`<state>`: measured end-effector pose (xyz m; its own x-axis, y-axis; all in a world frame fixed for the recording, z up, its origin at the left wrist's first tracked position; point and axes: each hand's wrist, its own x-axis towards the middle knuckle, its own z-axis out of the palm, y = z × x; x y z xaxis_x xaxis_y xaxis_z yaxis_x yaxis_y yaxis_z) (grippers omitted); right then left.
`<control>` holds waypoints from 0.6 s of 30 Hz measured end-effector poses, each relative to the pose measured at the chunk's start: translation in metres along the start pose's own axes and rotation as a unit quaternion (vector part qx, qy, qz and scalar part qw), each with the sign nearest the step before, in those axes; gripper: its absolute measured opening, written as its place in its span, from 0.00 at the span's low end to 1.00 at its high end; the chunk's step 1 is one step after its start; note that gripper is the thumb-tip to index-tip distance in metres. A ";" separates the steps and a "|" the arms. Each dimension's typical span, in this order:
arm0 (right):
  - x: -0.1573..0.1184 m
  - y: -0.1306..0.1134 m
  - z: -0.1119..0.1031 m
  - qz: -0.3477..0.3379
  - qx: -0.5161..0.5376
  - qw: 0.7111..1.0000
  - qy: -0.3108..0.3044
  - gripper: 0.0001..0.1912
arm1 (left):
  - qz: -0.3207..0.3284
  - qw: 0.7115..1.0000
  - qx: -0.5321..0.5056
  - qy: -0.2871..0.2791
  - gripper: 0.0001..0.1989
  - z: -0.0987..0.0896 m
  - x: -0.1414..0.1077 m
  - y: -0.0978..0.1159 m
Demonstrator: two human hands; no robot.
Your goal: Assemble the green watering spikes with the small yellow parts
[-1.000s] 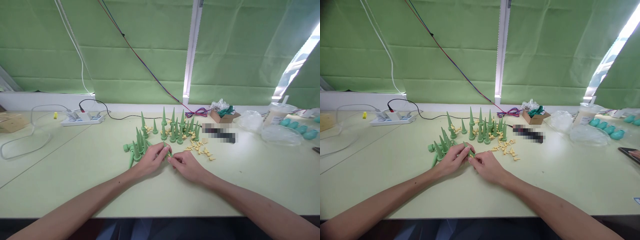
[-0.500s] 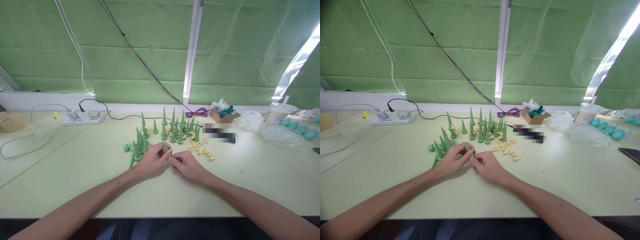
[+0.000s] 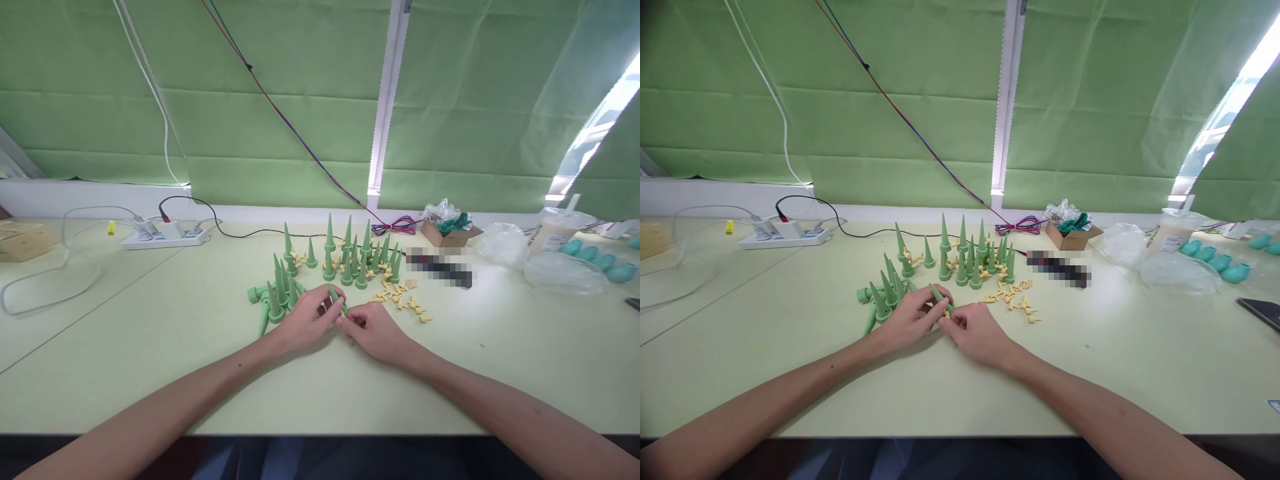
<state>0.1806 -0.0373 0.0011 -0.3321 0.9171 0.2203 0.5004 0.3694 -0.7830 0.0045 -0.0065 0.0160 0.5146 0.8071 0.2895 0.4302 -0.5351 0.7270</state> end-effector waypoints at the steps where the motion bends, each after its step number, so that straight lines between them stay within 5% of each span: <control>1: 0.000 0.001 0.000 -0.007 -0.005 1.000 0.004 0.23 | -0.001 1.000 0.002 0.004 0.13 0.000 0.000 0.000; 18: 0.002 0.005 0.001 -0.016 -0.068 0.996 0.046 0.13 | 0.002 0.998 0.059 0.010 0.14 0.001 0.001 -0.004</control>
<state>0.1818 -0.0337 -0.0031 -0.2780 0.9119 0.3021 0.5968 0.4103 -0.6895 0.0043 -0.0035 0.0130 0.5015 0.8093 0.3057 0.5130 -0.5627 0.6483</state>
